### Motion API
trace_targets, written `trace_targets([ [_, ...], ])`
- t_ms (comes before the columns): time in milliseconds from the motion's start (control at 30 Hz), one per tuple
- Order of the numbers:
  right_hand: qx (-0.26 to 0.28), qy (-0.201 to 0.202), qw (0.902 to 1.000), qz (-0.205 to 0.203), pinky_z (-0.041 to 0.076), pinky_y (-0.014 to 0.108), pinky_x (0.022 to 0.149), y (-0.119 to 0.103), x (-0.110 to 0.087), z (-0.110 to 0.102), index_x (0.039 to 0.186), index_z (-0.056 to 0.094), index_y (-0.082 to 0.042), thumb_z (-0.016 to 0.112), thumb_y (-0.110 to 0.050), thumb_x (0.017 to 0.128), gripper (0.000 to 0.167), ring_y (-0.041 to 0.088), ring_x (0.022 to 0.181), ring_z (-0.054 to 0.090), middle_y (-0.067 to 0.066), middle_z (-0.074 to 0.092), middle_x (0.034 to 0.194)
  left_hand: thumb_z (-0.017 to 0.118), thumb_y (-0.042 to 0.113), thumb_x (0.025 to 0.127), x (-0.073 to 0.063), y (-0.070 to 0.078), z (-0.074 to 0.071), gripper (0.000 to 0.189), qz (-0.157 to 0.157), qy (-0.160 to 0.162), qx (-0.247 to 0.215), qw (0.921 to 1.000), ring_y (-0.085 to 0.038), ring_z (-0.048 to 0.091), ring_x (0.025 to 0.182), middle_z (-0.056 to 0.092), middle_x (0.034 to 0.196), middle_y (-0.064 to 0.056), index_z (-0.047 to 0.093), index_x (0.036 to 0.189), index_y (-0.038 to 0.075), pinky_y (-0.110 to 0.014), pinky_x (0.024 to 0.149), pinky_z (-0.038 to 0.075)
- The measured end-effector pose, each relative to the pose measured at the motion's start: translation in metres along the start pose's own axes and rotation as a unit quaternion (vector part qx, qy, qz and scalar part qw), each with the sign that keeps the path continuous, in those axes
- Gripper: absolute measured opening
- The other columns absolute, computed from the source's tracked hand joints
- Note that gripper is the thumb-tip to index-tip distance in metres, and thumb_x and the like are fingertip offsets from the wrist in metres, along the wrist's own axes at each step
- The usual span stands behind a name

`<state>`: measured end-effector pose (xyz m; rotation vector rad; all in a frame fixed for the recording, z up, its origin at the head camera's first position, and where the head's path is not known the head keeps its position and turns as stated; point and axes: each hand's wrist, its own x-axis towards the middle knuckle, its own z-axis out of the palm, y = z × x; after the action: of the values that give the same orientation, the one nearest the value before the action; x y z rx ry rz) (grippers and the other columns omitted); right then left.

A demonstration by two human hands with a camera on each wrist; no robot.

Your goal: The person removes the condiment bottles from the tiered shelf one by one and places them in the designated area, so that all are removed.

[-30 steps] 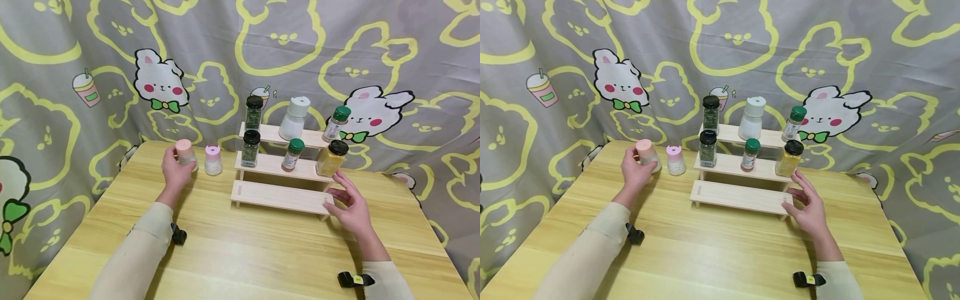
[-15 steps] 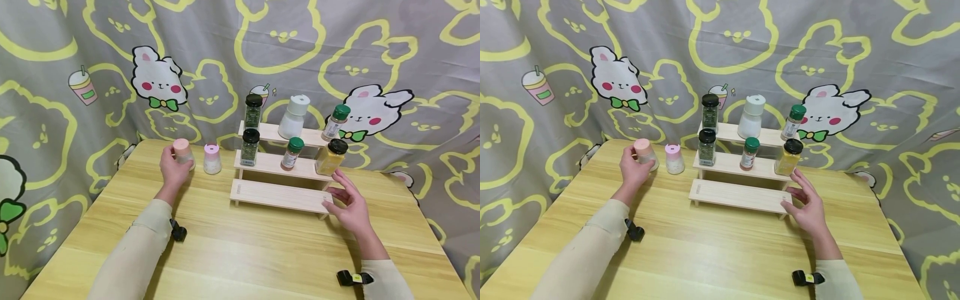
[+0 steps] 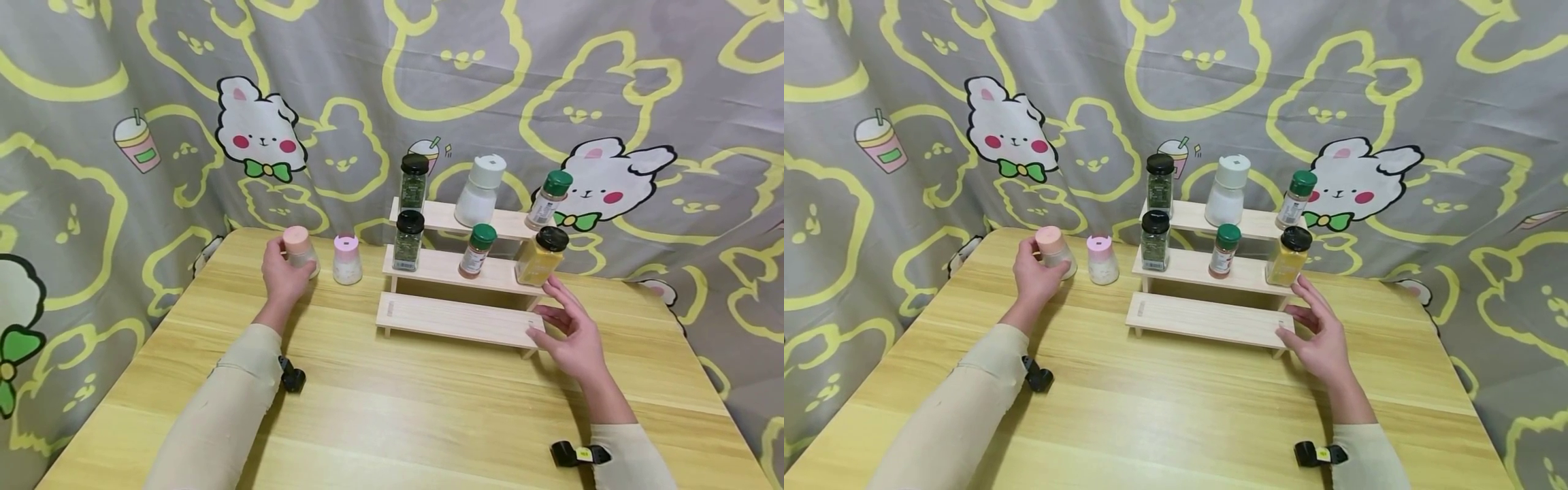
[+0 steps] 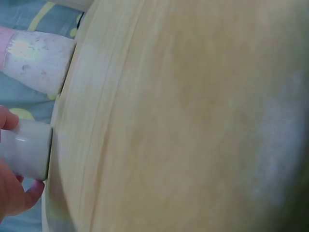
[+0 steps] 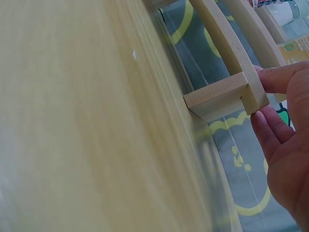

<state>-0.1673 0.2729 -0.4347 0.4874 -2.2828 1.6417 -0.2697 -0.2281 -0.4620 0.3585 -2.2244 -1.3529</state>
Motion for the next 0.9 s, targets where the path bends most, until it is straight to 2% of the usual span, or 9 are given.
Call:
trace_targets([
  [200, 0.014, -0.002, 0.9999, -0.009, 0.048, 0.021, 0.094, 0.003, 0.000, 0.000, 0.144, 0.045, 0.008, 0.070, 0.030, 0.072, 0.080, 0.020, 0.108, 0.064, 0.013, 0.031, 0.159, 0.082, 0.003, 0.073, 0.000, -0.001, -0.001, 0.072, -0.004, -0.005, 0.007, 1.0000, -0.033, 0.051, 0.114, 0.054, 0.128, -0.017, 0.046, 0.135, 0.001, -0.047, 0.099, 0.043],
  [333, 0.012, -0.001, 0.9999, -0.007, 0.048, 0.022, 0.094, 0.013, 0.000, -0.002, 0.145, 0.045, 0.006, 0.071, 0.029, 0.072, 0.081, 0.023, 0.108, 0.063, 0.012, 0.031, 0.159, 0.084, 0.005, 0.072, 0.000, 0.002, -0.003, 0.075, 0.010, -0.001, 0.007, 0.9999, -0.034, 0.051, 0.116, 0.053, 0.130, -0.017, 0.046, 0.136, 0.003, -0.047, 0.100, 0.042],
  [500, 0.009, 0.005, 0.9999, -0.002, 0.048, 0.021, 0.094, 0.032, 0.000, -0.006, 0.146, 0.045, 0.004, 0.071, 0.030, 0.071, 0.084, 0.022, 0.109, 0.063, 0.010, 0.030, 0.160, 0.085, 0.008, 0.071, 0.000, 0.010, -0.008, 0.080, 0.025, 0.010, 0.010, 0.9996, -0.033, 0.049, 0.119, 0.052, 0.134, -0.014, 0.044, 0.139, 0.005, -0.045, 0.102, 0.040],
  [633, 0.015, 0.003, 0.9999, -0.005, 0.048, 0.022, 0.094, 0.028, 0.001, -0.005, 0.145, 0.045, 0.005, 0.070, 0.031, 0.070, 0.083, 0.023, 0.109, 0.063, 0.010, 0.030, 0.159, 0.085, 0.010, 0.070, -0.001, 0.018, -0.011, 0.084, 0.028, 0.020, 0.011, 0.9994, -0.033, 0.050, 0.120, 0.051, 0.135, -0.013, 0.043, 0.142, 0.006, -0.043, 0.102, 0.041],
  [800, 0.022, 0.001, 0.9997, -0.011, 0.048, 0.021, 0.094, 0.025, 0.000, -0.005, 0.145, 0.045, 0.006, 0.070, 0.031, 0.070, 0.083, 0.021, 0.108, 0.063, 0.011, 0.031, 0.159, 0.084, 0.011, 0.072, -0.004, 0.028, -0.015, 0.082, 0.054, 0.039, 0.011, 0.9977, -0.034, 0.049, 0.121, 0.049, 0.136, -0.015, 0.043, 0.143, 0.007, -0.043, 0.102, 0.041],
  [900, 0.017, 0.003, 0.9998, -0.010, 0.048, 0.021, 0.094, 0.036, 0.000, -0.006, 0.146, 0.045, 0.005, 0.071, 0.031, 0.070, 0.085, 0.020, 0.108, 0.063, 0.010, 0.030, 0.159, 0.083, 0.012, 0.073, -0.005, 0.035, -0.018, 0.080, 0.079, 0.053, 0.007, 0.9955, -0.034, 0.048, 0.122, 0.049, 0.136, -0.014, 0.044, 0.142, 0.007, -0.043, 0.102, 0.040],
])
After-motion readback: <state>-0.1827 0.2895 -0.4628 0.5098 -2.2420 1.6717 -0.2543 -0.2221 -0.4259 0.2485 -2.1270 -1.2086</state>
